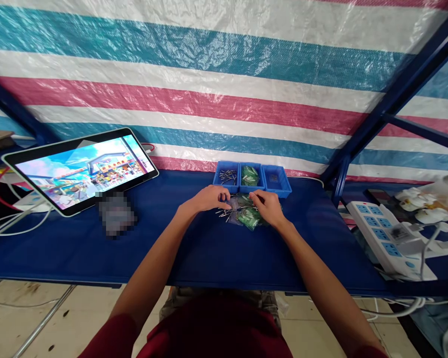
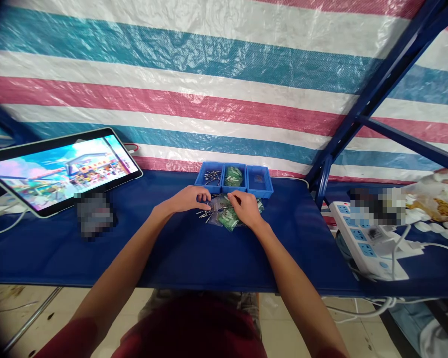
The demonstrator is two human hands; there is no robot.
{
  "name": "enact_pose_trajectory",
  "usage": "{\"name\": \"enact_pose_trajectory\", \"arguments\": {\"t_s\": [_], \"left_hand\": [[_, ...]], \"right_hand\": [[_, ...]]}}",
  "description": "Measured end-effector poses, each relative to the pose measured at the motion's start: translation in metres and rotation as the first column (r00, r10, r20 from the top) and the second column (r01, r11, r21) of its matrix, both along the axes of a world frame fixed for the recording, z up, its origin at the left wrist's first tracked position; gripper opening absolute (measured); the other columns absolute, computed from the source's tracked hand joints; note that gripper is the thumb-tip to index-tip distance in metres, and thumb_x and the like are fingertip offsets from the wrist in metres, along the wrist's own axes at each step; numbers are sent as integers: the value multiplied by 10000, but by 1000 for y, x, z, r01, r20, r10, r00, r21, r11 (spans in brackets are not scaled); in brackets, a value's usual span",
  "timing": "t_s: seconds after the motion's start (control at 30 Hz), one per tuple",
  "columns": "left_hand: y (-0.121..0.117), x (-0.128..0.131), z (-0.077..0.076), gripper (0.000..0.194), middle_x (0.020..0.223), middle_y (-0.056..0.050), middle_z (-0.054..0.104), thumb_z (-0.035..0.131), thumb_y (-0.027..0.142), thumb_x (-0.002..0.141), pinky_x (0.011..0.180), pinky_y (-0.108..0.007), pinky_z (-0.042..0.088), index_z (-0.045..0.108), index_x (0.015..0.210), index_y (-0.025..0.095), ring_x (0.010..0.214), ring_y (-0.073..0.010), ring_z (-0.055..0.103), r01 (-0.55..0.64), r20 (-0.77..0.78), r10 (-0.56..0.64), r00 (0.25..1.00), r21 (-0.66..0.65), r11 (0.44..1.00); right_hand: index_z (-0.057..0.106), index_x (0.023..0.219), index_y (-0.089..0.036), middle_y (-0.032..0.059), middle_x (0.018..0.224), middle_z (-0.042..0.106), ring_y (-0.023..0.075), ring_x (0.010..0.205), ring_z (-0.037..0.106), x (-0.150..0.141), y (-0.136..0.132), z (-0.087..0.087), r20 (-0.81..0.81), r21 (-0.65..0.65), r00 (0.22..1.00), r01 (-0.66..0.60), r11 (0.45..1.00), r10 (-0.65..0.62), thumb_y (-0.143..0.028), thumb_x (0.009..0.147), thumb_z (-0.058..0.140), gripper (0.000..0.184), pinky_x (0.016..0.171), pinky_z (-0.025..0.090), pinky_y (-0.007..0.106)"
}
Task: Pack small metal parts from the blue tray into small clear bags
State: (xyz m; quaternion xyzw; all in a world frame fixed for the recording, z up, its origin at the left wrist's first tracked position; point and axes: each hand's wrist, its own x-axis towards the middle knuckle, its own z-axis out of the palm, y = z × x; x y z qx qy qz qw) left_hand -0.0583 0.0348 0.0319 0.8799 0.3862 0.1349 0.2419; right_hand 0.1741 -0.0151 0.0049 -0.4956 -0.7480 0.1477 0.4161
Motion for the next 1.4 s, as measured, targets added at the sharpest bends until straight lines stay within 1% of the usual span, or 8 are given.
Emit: {"name": "enact_pose_trajectory", "arguments": {"t_s": [0.27, 0.57, 0.7, 0.87, 1.03, 1.13, 1.3, 1.4], "left_hand": [[9, -13, -4, 144, 797, -34, 684, 659, 207, 712, 645, -219, 407, 686, 847, 167, 730, -163, 620, 46, -134, -54, 989, -56, 997], [10, -5, -14, 96, 727, -23, 686, 607, 209, 768, 626, -212, 381, 681, 720, 172, 673, -146, 604, 96, -125, -94, 988, 12, 995], [4, 3, -7, 138, 769, -24, 706, 584, 227, 809, 656, -221, 397, 696, 746, 177, 701, -150, 619, 29, 5, -29, 1000, 105, 994], [-9, 23, -4, 166, 816, -44, 703, 572, 263, 841, 680, -244, 424, 704, 820, 165, 721, -157, 614, -134, 238, 86, 968, 198, 971], [-17, 34, -6, 212, 810, -47, 704, 561, 313, 854, 668, -261, 434, 705, 808, 163, 701, -160, 603, -155, 354, 94, 931, 149, 977], [-21, 40, -9, 236, 795, -47, 709, 580, 361, 841, 643, -263, 449, 708, 806, 166, 695, -165, 607, -199, 466, 153, 871, 52, 979], [-26, 55, -19, 287, 823, -62, 715, 674, 437, 758, 601, -264, 483, 693, 807, 154, 751, -195, 646, -239, 719, 327, 614, -225, 944], [-25, 62, -23, 318, 885, -72, 717, 666, 470, 767, 640, -269, 511, 634, 823, 158, 835, -210, 667, -200, 771, 364, 523, -304, 932]], "right_hand": [[580, 672, -191, -5, 561, 547, 134, 531, 499, 0, 0, -1, 44, -3, 998, -38, 999, 38, -386, 942, 424, 369, 569, 331, 256], [592, 676, -190, -7, 563, 543, 133, 533, 495, -1, 0, 1, 56, -16, 997, -50, 999, 51, -375, 941, 432, 361, 568, 334, 255], [628, 710, -188, 13, 608, 591, 146, 567, 527, -1, 0, 1, 53, -4, 998, -44, 999, 44, -376, 945, 429, 361, 586, 368, 263], [668, 998, -199, 63, 851, 664, 170, 684, 585, -1, 1, -3, -11, 17, 994, -107, 994, 107, -398, 911, 507, 270, 613, 451, 271], [680, 912, -194, 68, 825, 666, 178, 697, 591, -1, 0, -2, -36, 64, 997, -64, 996, 67, -396, 928, 485, 281, 637, 454, 286], [663, 868, -189, 66, 807, 666, 175, 684, 585, -1, -2, 2, -61, 52, 997, -39, 998, 42, -421, 941, 455, 320, 639, 441, 285], [591, 713, -191, 13, 592, 571, 151, 574, 543, -2, -3, 2, -90, -32, 995, -56, 998, 52, -469, 953, 399, 415, 578, 398, 262], [564, 657, -189, -11, 522, 511, 134, 507, 510, -4, -2, 0, -89, -56, 996, -37, 998, 32, -479, 959, 375, 459, 560, 373, 258]]}}
